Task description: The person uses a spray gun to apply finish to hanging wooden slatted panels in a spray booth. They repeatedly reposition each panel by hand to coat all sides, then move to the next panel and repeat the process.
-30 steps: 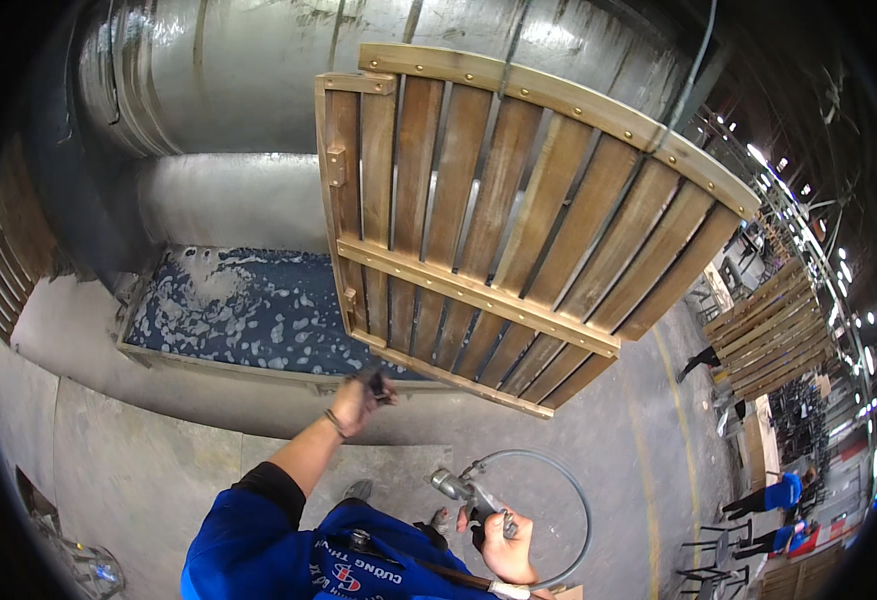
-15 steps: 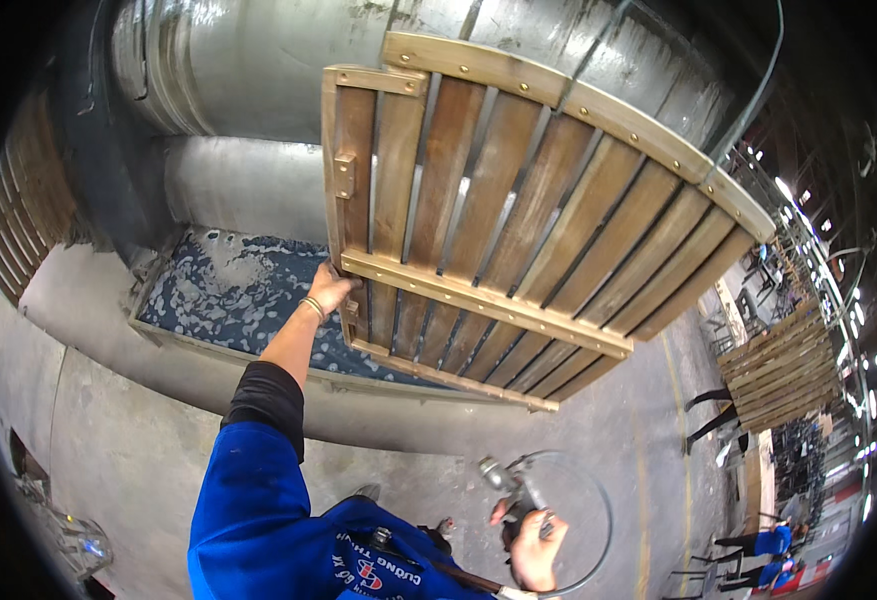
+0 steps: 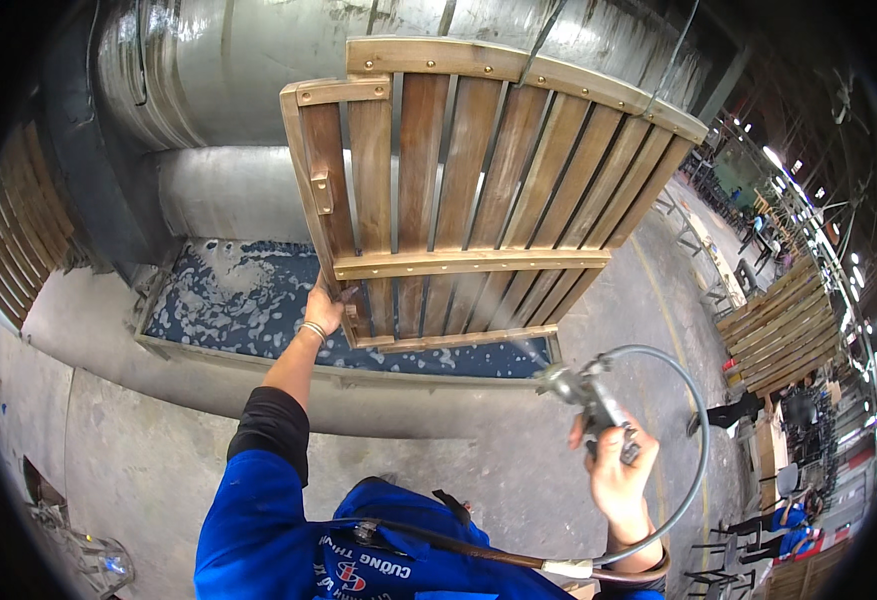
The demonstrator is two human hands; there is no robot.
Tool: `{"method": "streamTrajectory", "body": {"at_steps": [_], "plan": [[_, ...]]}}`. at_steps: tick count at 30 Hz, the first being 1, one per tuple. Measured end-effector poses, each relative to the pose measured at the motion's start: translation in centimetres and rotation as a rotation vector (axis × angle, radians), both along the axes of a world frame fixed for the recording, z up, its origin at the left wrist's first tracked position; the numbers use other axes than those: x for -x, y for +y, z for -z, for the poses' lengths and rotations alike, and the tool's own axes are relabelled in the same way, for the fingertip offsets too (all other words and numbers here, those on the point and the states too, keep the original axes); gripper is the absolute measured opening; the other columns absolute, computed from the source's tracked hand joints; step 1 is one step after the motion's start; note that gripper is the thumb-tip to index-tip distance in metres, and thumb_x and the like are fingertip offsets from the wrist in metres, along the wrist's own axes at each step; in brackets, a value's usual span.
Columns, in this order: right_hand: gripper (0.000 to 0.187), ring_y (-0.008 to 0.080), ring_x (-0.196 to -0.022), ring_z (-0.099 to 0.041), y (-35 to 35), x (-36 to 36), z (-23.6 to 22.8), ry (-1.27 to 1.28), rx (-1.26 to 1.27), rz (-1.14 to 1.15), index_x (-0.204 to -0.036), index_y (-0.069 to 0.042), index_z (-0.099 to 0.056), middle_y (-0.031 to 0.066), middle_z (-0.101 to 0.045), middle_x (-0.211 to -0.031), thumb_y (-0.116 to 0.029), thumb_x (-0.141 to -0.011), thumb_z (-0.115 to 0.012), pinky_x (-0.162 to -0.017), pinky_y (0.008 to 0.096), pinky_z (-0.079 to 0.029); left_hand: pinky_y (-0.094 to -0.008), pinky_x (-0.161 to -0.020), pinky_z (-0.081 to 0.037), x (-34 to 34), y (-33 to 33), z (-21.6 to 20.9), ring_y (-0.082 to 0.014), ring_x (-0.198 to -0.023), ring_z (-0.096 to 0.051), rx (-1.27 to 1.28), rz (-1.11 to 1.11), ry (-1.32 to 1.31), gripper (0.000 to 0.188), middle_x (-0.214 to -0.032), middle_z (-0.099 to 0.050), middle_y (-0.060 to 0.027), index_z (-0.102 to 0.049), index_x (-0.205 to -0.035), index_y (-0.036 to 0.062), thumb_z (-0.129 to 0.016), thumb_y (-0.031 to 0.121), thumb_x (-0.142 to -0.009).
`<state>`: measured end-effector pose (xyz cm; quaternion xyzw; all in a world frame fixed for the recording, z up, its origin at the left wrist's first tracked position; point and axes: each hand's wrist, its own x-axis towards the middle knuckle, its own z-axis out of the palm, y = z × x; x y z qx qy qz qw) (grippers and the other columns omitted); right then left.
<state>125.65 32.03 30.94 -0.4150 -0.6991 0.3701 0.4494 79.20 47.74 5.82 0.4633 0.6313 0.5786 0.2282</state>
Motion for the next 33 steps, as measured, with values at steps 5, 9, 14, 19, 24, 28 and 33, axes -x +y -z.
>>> {"method": "streamTrajectory", "body": {"at_steps": [5,9,14,19,24,28,33], "plan": [[0.066,0.0136,-0.075,-0.066,-2.1,1.2,-1.2,0.084,0.083,-0.227,-0.138,0.009,-0.058,0.0106,-0.071,-0.086,-0.045,-0.1,-0.064,-0.07,0.0294,-0.056,-0.0335,-0.102,-0.051,-1.5,-0.6,1.7,-0.0173,-0.121,-0.064,-0.054,-0.029,-0.157,0.069,-0.133,-0.067,-0.0115,-0.042,-0.15,0.0062,-0.071,-0.007,-0.089],[0.049,0.0138,-0.074,-0.064,-0.3,0.2,-1.9,0.129,0.1,-0.089,-0.124,0.01,-0.065,0.0091,-0.069,-0.083,-0.034,-0.105,-0.06,-0.067,0.0292,-0.054,-0.0349,-0.1,-0.053,-2.4,-1.4,1.9,-0.0192,-0.118,-0.067,-0.015,-0.099,0.005,0.067,-0.129,-0.069,-0.0126,-0.044,-0.149,0.0064,-0.072,-0.004,-0.089],[0.046,0.0034,-0.051,-0.046,2.6,-2.9,-2.5,-0.045,0.069,0.252,-0.095,0.0,-0.07,0.0001,-0.065,-0.07,-0.039,-0.11,-0.05,-0.048,0.0224,-0.034,-0.036,-0.097,-0.053,-2.5,-0.9,1.9,-0.0215,-0.117,-0.068,0.036,-0.148,0.071,0.064,-0.126,-0.071,-0.0133,-0.045,-0.148,0.0064,-0.072,0.0,-0.09],[0.052,0.0008,-0.047,-0.037,4.5,-6.2,-3.4,-0.069,-0.003,0.432,-0.085,-0.002,-0.068,-0.0023,-0.06,-0.065,-0.043,-0.11,-0.048,-0.045,0.0217,-0.025,-0.0346,-0.098,-0.052,-2.0,0.6,2.7,-0.021,-0.115,-0.068,-0.027,-0.093,-0.062,0.055,-0.125,-0.071,-0.0131,-0.049,-0.141,0.0027,-0.073,0.001,-0.091],[0.045,0.0059,-0.065,-0.049,4.6,-6.8,-3.7,-0.139,-0.049,0.4,-0.08,0.0,-0.065,-0.0019,-0.061,-0.07,-0.033,-0.109,-0.055,-0.059,0.025,-0.036,-0.0331,-0.094,-0.054,-1.9,1.2,2.7,-0.0202,-0.111,-0.07,-0.09,-0.095,-0.01,0.051,-0.122,-0.073,-0.0137,-0.051,-0.138,0.0028,-0.073,0.001,-0.091],[0.047,0.0112,-0.071,-0.062,2.8,-6.0,-3.1,0.113,0.092,0.025,-0.12,0.008,-0.066,0.0083,-0.068,-0.079,-0.036,-0.108,-0.053,-0.063,0.0276,-0.049,-0.035,-0.101,-0.05,-1.8,1.3,2.6,-0.0213,-0.115,-0.065,0.001,-0.051,-0.107,0.049,-0.125,-0.069,-0.0133,-0.049,-0.138,0.0012,-0.071,0.002,-0.094],[0.057,0.0043,-0.047,-0.04,5.7,-6.2,-3.1,-0.02,0.018,0.148,-0.136,-0.003,-0.059,0.0071,-0.064,-0.074,-0.05,-0.111,-0.038,-0.039,0.0196,-0.025,-0.033,-0.097,-0.052,-1.1,2.5,2.6,-0.0182,-0.113,-0.066,-0.049,-0.042,-0.075,0.05,-0.123,-0.07,-0.0103,-0.05,-0.139,0.0043,-0.071,0.001,-0.093]]}}
